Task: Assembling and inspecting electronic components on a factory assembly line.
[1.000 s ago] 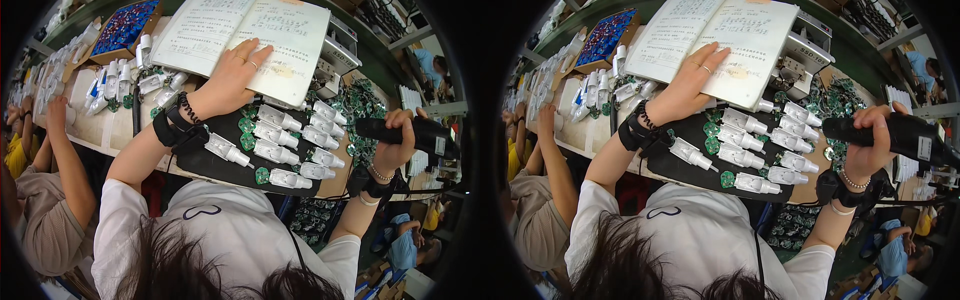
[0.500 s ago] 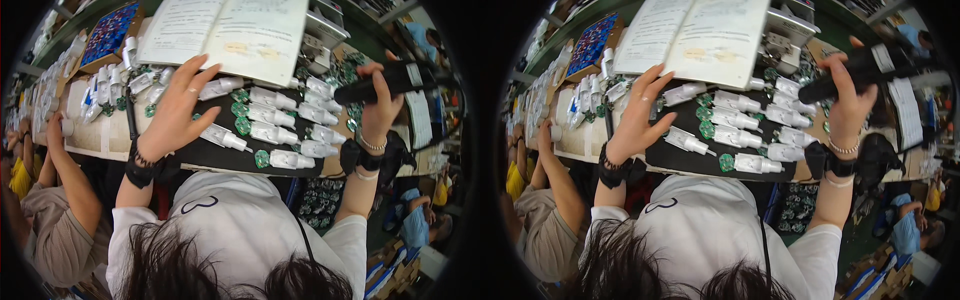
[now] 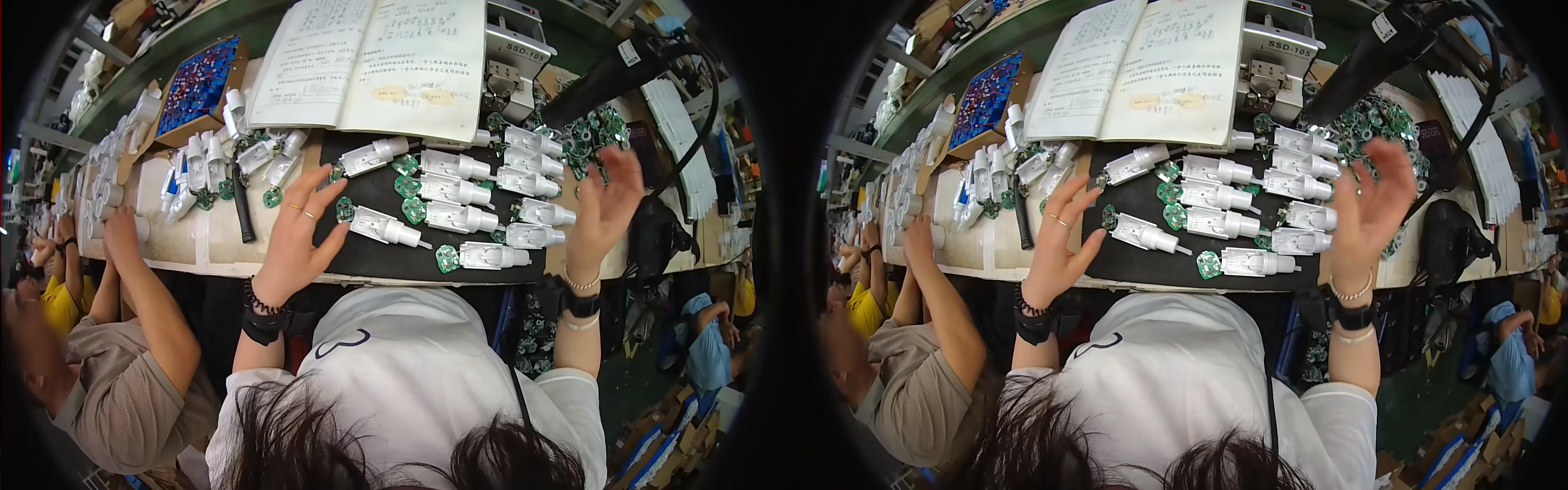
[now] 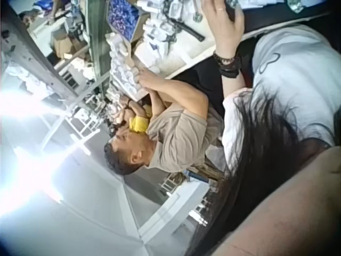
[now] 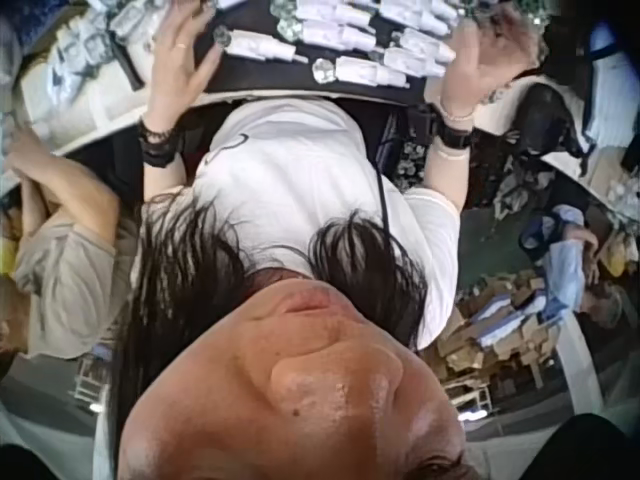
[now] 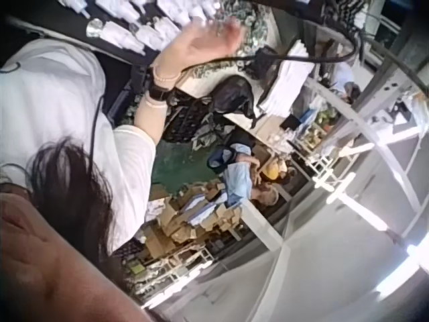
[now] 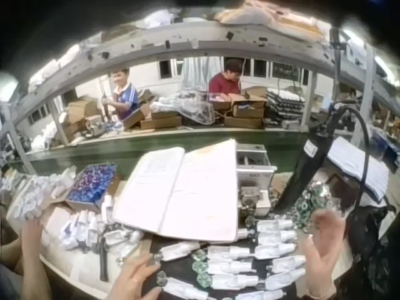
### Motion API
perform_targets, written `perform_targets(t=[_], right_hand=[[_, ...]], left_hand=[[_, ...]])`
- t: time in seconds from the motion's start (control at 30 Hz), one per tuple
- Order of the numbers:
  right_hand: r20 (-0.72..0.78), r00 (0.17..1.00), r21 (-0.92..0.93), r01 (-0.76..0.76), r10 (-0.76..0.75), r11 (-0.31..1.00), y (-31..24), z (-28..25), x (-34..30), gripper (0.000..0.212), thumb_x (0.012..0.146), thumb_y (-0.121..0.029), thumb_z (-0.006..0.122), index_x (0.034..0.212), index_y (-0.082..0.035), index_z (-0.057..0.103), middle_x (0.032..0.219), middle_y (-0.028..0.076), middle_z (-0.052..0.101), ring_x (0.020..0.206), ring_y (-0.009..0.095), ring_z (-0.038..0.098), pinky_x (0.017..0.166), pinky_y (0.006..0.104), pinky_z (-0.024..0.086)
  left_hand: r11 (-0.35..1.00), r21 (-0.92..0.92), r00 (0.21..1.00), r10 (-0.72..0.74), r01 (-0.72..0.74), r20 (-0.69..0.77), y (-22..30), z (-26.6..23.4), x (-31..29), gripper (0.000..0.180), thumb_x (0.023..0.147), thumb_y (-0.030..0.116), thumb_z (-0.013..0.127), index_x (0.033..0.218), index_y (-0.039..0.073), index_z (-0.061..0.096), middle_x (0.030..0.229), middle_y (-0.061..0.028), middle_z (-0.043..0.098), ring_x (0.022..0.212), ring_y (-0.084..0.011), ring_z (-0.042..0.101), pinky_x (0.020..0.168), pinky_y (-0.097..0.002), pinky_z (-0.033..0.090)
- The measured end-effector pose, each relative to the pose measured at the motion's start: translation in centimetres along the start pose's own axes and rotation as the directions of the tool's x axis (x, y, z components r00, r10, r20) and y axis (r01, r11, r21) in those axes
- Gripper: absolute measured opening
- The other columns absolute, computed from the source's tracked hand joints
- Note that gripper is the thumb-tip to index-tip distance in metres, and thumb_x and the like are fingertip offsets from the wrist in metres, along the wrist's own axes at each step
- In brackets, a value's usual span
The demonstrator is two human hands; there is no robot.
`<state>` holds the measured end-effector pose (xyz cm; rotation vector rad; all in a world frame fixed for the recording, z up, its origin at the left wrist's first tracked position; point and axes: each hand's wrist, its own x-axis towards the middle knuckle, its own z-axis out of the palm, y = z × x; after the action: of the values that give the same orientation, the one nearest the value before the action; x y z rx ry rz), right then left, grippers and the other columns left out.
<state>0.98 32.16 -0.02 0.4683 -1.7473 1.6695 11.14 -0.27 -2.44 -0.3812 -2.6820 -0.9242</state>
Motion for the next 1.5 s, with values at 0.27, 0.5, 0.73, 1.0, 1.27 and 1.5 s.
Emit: perform_targets(t=[0.27, 0.5, 0.73, 1.0, 1.27, 1.5], right_hand=[[0.833, 0.534, -0.34, 0.294, 0.141, 0.893, 0.0, 3.5, 1.5, 0.031, 0.079, 0.004, 0.056, 0.109, -0.005, 0.058, 0.11, 0.014, 0.054, 0.101, 0.029, 0.055, 0.085, 0.0344, 0.046], [0.93, 0.318, -0.332, 0.507, 0.185, 0.796, 3.7, 5.0, 1.0, 0.029, 0.076, -0.003, 0.059, 0.104, -0.009, 0.06, 0.093, 0.013, 0.056, 0.085, 0.031, 0.058, 0.074, 0.0383, 0.049], [0.931, 0.263, -0.345, 0.416, 0.252, 0.841, 1.3, 4.4, 2.9, 0.023, 0.074, -0.001, 0.062, 0.096, -0.008, 0.06, 0.094, 0.011, 0.057, 0.085, 0.03, 0.059, 0.072, 0.0368, 0.049], [0.856, 0.475, -0.35, 0.239, 0.206, 0.906, -4.3, 0.8, 5.9, 0.031, 0.073, 0.003, 0.063, 0.102, -0.007, 0.061, 0.092, 0.01, 0.057, 0.079, 0.026, 0.059, 0.068, 0.0325, 0.049], [0.637, 0.768, -0.397, 0.251, 0.068, 0.883, -3.0, 4.0, 8.1, 0.03, 0.078, -0.002, 0.061, 0.107, -0.006, 0.059, 0.088, 0.01, 0.058, 0.072, 0.019, 0.057, 0.064, 0.0291, 0.047], [0.385, 0.809, -0.076, -0.451, 0.443, 0.889, 3.7, 8.6, 10.7, 0.026, 0.086, -0.006, 0.055, 0.112, -0.003, 0.053, 0.094, 0.009, 0.06, 0.082, 0.019, 0.061, 0.07, 0.0269, 0.05]], left_hand=[[0.996, -0.051, 0.997, 0.075, -0.073, 0.036, 0.6, 1.2, 0.4, 0.048, 0.076, 0.004, 0.066, 0.122, 0.005, 0.053, 0.132, -0.0154, 0.044, 0.123, -0.034, 0.042, 0.102, -0.0409, 0.035], [0.995, -0.063, 0.996, 0.085, -0.083, 0.038, 0.9, 1.4, -0.6, 0.047, 0.076, 0.006, 0.066, 0.121, 0.005, 0.053, 0.131, -0.0156, 0.045, 0.122, -0.0351, 0.042, 0.101, -0.0413, 0.036], [0.994, -0.09, 0.997, 0.061, -0.058, 0.037, -0.1, 1.2, -1.3, 0.045, 0.078, 0.007, 0.065, 0.121, 0.006, 0.054, 0.131, -0.0157, 0.045, 0.122, -0.0355, 0.042, 0.101, -0.0414, 0.037], [0.993, -0.06, 0.995, 0.103, -0.102, 0.016, -1.5, 1.0, -1.1, 0.045, 0.078, 0.008, 0.065, 0.121, 0.006, 0.053, 0.13, -0.0156, 0.046, 0.12, -0.0363, 0.044, 0.099, -0.0413, 0.038], [0.988, -0.108, 0.993, 0.115, -0.114, 0.006, -1.0, 2.1, -2.7, 0.043, 0.079, 0.009, 0.066, 0.119, 0.007, 0.054, 0.128, -0.0162, 0.047, 0.118, -0.0352, 0.046, 0.098, -0.0393, 0.039], [0.991, -0.107, 0.997, 0.076, -0.076, 0.004, -0.8, 1.0, -3.9, 0.041, 0.079, 0.01, 0.066, 0.119, 0.006, 0.054, 0.126, -0.0161, 0.048, 0.115, -0.0346, 0.047, 0.096, -0.0379, 0.041]])
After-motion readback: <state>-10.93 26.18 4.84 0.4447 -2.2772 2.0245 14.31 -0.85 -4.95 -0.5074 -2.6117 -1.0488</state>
